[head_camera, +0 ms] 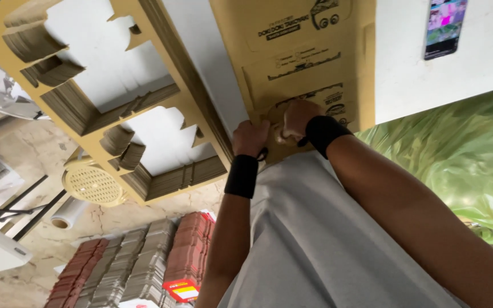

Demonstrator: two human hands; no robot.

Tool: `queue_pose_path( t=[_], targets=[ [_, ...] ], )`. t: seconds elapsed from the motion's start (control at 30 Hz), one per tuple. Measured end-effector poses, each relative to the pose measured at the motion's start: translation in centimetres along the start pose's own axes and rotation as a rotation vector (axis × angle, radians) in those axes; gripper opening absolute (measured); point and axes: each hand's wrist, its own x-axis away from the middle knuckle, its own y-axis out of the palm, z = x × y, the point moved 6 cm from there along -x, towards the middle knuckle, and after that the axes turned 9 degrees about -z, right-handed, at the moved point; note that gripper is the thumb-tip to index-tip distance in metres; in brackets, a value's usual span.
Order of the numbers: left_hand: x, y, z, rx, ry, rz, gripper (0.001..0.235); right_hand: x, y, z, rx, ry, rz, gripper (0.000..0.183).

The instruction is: Folding flat cardboard sheets into box inserts at a packaging station.

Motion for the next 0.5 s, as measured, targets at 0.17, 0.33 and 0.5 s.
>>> queue_pose_path(
  t=[0.17,0.33,0.5],
  targets=[
    [-0.4,-1.9,0.9,0.058,0.055,0.005,0.045,-1.3,0.6,1.5,-0.098,-0.060,0.024,0.036],
    [0.2,-2.8,0.9,0.115,0.058,0.022,0.044,0.3,1.1,1.8,-0.361,-0.170,-0.025,0.023],
    [1.6,-3.8,1.8,0.186,0.129,-0.017,0.045,6.3,-2.2,-0.5,-0.632,-0.351,-0.002,0.040]
  ],
)
